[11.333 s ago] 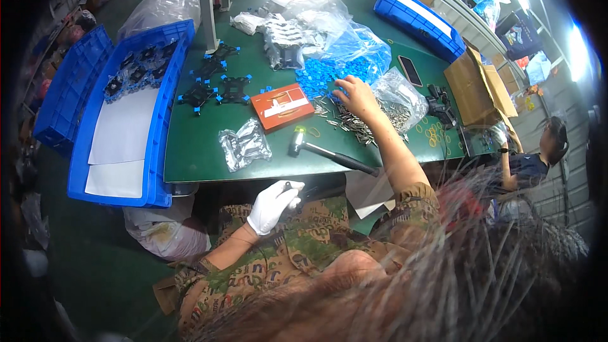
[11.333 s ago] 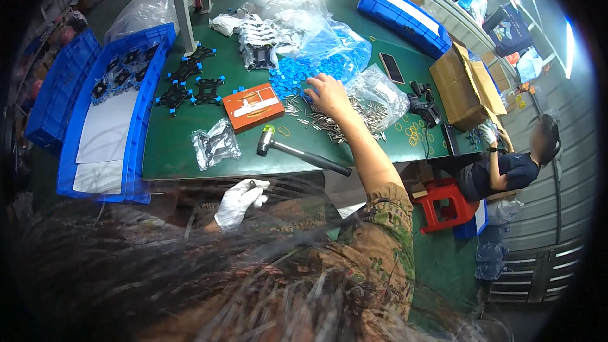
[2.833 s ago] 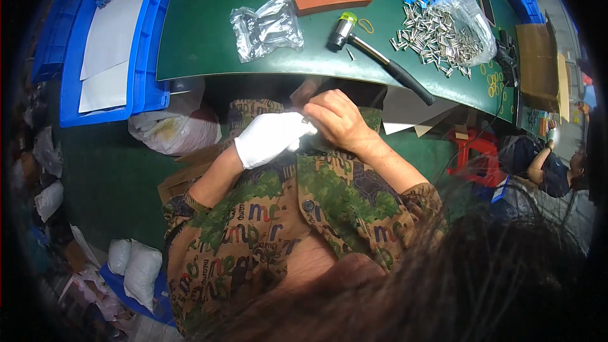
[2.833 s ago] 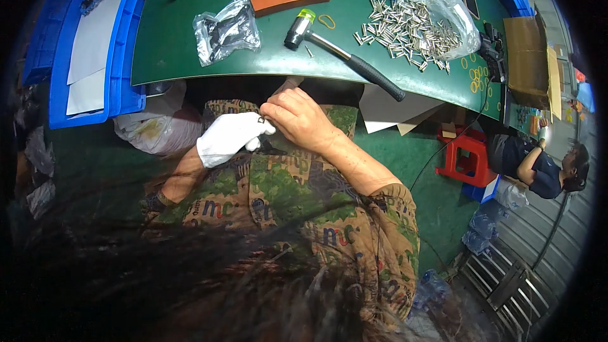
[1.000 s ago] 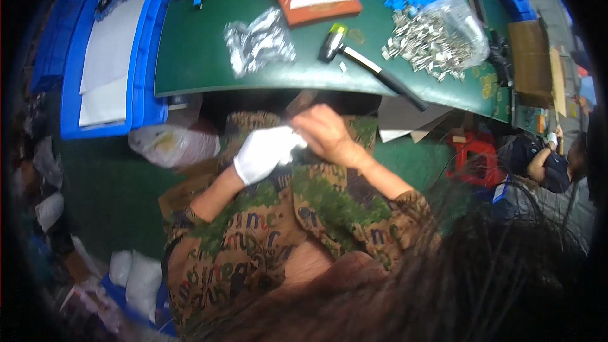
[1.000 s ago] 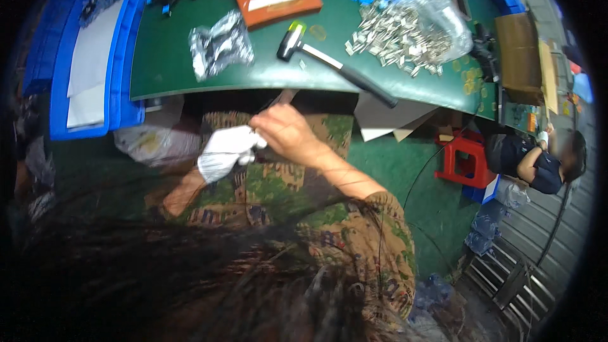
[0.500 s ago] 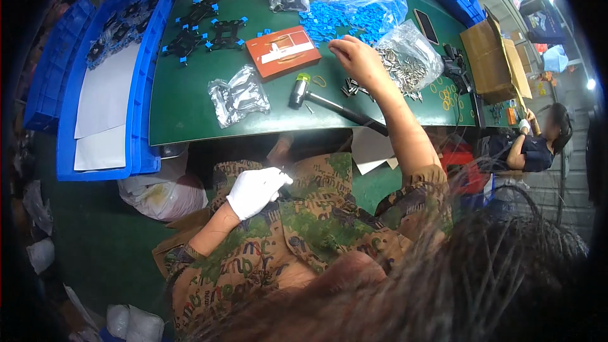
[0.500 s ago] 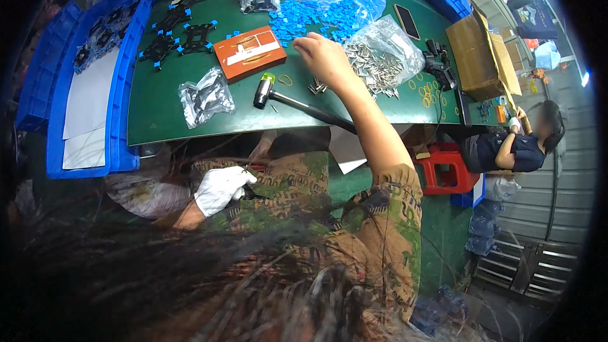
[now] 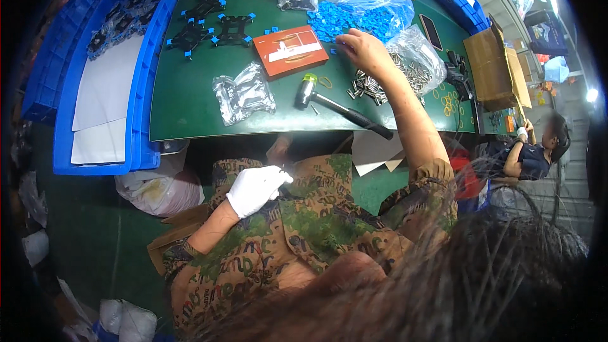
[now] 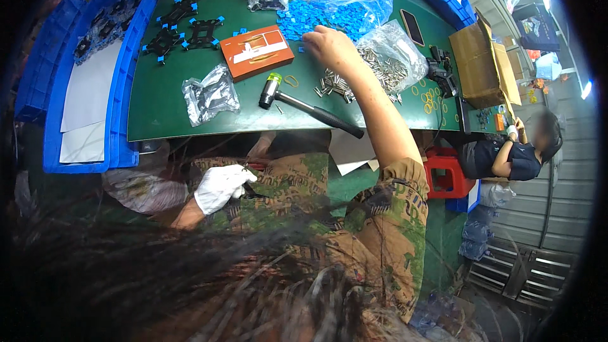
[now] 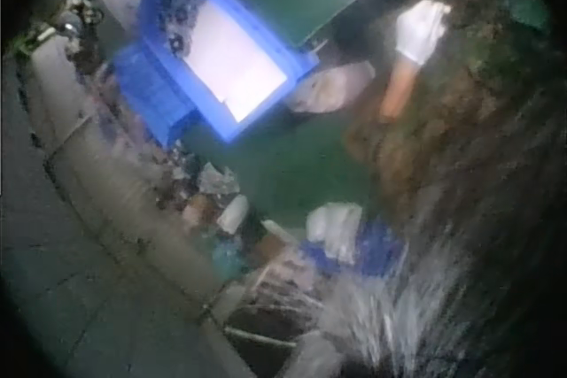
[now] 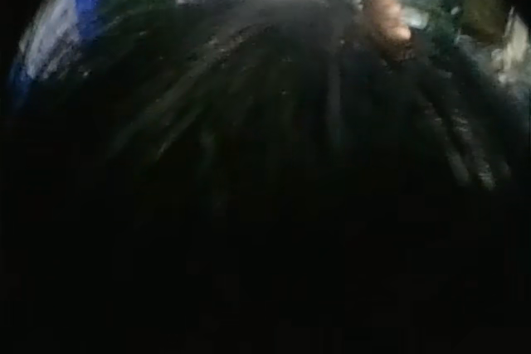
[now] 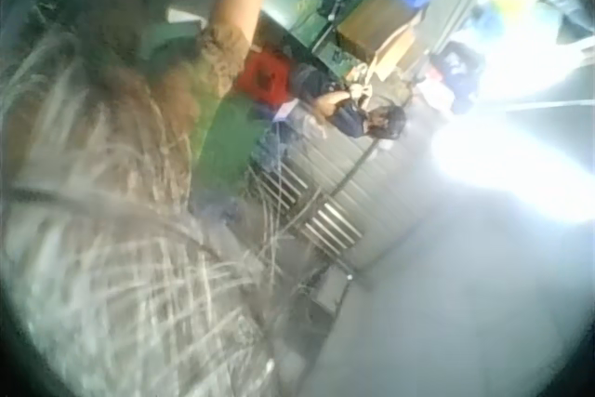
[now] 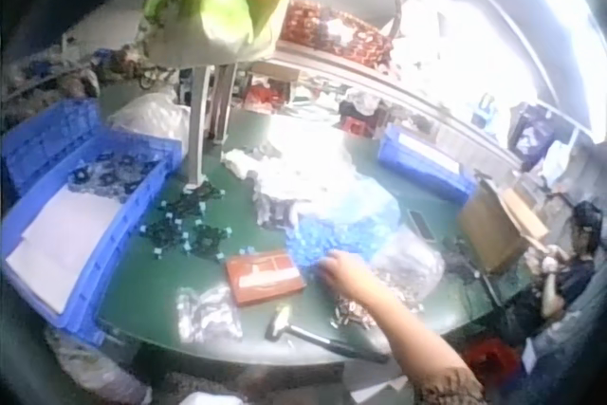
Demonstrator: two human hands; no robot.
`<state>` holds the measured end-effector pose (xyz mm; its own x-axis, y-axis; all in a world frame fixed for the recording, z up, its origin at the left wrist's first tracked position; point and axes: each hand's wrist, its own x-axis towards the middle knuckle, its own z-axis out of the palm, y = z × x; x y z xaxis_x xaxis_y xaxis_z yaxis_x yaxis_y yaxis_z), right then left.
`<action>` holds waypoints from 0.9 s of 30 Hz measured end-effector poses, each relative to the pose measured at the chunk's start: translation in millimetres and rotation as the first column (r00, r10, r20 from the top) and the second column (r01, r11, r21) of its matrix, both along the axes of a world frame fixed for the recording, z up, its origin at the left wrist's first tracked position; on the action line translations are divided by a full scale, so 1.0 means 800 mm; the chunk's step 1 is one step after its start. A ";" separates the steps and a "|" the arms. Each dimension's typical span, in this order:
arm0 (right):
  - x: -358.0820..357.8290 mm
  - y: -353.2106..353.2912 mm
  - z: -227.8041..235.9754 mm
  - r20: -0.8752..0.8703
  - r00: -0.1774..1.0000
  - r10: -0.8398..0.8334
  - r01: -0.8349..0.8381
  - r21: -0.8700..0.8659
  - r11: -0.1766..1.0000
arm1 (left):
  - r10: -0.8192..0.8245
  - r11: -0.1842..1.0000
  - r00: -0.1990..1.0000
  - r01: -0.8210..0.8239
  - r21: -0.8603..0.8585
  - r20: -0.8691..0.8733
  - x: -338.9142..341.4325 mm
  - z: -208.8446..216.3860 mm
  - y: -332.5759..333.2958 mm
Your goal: The person assembles small black plastic components with blue parts and metal pins at a green workbench. They use a hammer to secure the pins into the components and then place the finished units into a blue crate. The person also handles clear plastic bags and organizes the parts on the table.
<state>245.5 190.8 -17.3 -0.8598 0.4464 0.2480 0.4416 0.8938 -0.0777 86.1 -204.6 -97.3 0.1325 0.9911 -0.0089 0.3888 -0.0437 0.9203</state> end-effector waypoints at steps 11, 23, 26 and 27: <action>-0.029 -0.006 0.003 0.393 0.904 -0.169 0.203 -0.045 0.978 | 0.003 1.000 1.000 -0.003 0.012 -0.017 -0.001 0.004 -0.001; 0.009 -0.153 0.053 -0.002 0.985 0.172 -0.132 -0.650 0.748 | 0.021 0.997 0.999 -0.018 0.072 -0.040 0.010 0.015 -0.001; 0.022 -0.228 0.047 0.110 0.892 0.439 -0.226 -0.732 0.642 | -0.001 0.999 0.999 0.003 0.047 -0.039 0.011 0.021 0.001; 0.023 -0.241 0.038 0.102 0.876 0.471 -0.228 -0.773 0.592 | -0.007 0.997 0.999 0.011 0.076 -0.045 0.011 0.019 0.002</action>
